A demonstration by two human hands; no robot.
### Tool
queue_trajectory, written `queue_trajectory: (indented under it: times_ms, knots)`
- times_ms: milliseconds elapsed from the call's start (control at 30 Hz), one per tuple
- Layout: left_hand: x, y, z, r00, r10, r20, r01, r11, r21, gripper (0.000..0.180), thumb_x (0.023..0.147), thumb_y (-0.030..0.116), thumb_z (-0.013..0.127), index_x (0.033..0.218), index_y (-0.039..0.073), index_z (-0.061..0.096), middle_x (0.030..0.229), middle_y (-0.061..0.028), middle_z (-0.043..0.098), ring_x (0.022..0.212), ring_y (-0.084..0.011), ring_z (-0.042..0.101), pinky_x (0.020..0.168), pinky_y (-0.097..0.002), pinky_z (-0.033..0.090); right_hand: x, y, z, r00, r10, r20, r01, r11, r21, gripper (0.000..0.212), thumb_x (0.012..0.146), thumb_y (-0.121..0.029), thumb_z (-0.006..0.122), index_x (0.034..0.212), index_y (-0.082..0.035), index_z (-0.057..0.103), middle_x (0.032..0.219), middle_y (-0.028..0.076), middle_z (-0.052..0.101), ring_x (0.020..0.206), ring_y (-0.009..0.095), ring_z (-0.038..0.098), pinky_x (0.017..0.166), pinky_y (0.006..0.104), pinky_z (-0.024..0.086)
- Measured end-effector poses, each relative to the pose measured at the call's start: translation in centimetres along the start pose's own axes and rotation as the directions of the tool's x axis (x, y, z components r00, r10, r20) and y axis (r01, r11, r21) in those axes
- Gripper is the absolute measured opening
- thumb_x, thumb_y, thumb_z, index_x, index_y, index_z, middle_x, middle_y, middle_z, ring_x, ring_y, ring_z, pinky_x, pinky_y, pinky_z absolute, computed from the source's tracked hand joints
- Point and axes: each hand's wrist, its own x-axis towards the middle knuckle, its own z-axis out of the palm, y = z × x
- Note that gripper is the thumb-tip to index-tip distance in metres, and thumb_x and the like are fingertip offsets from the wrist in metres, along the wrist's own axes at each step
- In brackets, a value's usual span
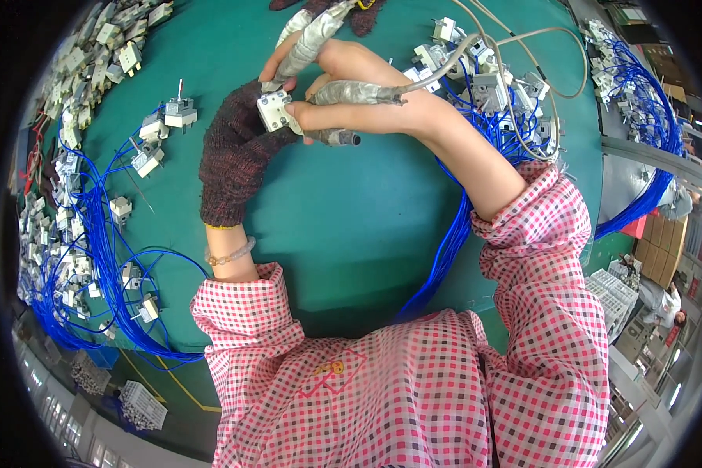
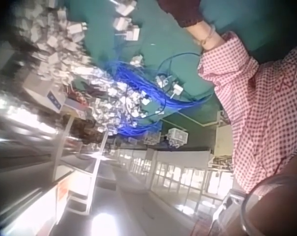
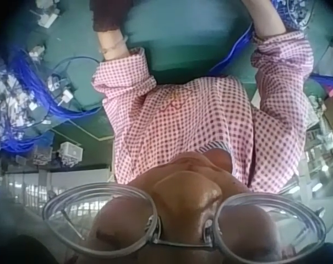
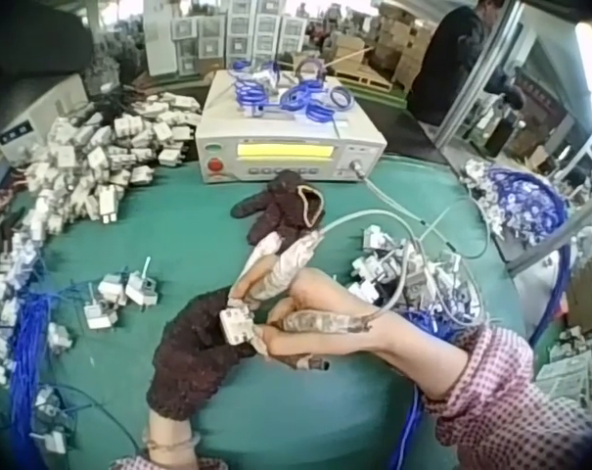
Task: Assembling wire harnesses and connectors at an industrial assembly station.
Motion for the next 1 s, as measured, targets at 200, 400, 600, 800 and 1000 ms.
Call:
queue_trajectory:
  times_ms: [200, 400, 600, 800, 1000]
  knots:
    - [-0.2, 0.1, -0.3, 0.999, 0.042, -0.016, -0.043, 0.994, -0.105, 0.054, 0.073, -0.004, 0.069, 0.122, 0.003, 0.048, 0.117, -0.0115, 0.058, 0.106, -0.0218, 0.057, 0.089, -0.0346, 0.049, 0.0, -0.2, 0.4, 0.993, -0.092, -0.069, 0.094, 0.995, 0.023, 0.036, 0.082, -0.004, 0.057, 0.116, -0.003, 0.048, 0.108, 0.011, 0.053, 0.075, 0.018, 0.066, 0.064, 0.0245, 0.05]
    - [-0.1, 0.0, -0.4, 1.0, 0.016, -0.006, -0.016, 0.955, -0.297, 0.054, 0.073, -0.004, 0.068, 0.123, 0.002, 0.048, 0.116, -0.0116, 0.058, 0.103, -0.0219, 0.059, 0.085, -0.0337, 0.051, 0.1, -0.4, 0.3, 0.999, -0.046, -0.005, 0.046, 0.996, 0.076, 0.028, 0.084, 0.0, 0.054, 0.112, -0.001, 0.052, 0.102, 0.01, 0.06, 0.078, 0.016, 0.065, 0.068, 0.0254, 0.051]
    - [0.0, 0.3, -0.4, 0.999, 0.047, -0.003, -0.046, 0.96, -0.276, 0.055, 0.072, -0.005, 0.07, 0.123, 0.003, 0.048, 0.115, -0.0105, 0.059, 0.104, -0.0211, 0.058, 0.085, -0.0329, 0.051, 0.4, 0.5, 0.6, 0.996, -0.076, -0.043, 0.075, 0.997, -0.019, 0.031, 0.083, -0.003, 0.056, 0.114, -0.001, 0.051, 0.097, 0.009, 0.062, 0.077, 0.014, 0.064, 0.067, 0.024, 0.051]
    - [-0.2, 0.5, -0.6, 0.999, 0.039, -0.012, -0.041, 0.953, -0.3, 0.058, 0.071, -0.001, 0.073, 0.123, 0.002, 0.049, 0.117, -0.0111, 0.058, 0.106, -0.0199, 0.057, 0.091, -0.0321, 0.048, 0.3, -0.4, 0.7, 0.999, -0.046, 0.003, 0.046, 0.997, -0.054, 0.034, 0.083, -0.003, 0.057, 0.116, -0.001, 0.051, 0.095, 0.009, 0.063, 0.076, 0.013, 0.064, 0.067, 0.0235, 0.05]
    - [-0.1, 0.7, -0.4, 1.0, 0.017, -0.01, -0.02, 0.941, -0.337, 0.058, 0.07, -0.002, 0.073, 0.123, 0.002, 0.049, 0.117, -0.011, 0.058, 0.105, -0.0199, 0.058, 0.091, -0.0325, 0.048, 0.3, 0.8, 0.9, 0.989, -0.139, -0.046, 0.14, 0.99, 0.012, 0.034, 0.083, -0.005, 0.059, 0.115, -0.002, 0.05, 0.101, 0.01, 0.062, 0.079, 0.015, 0.065, 0.063, 0.0237, 0.05]
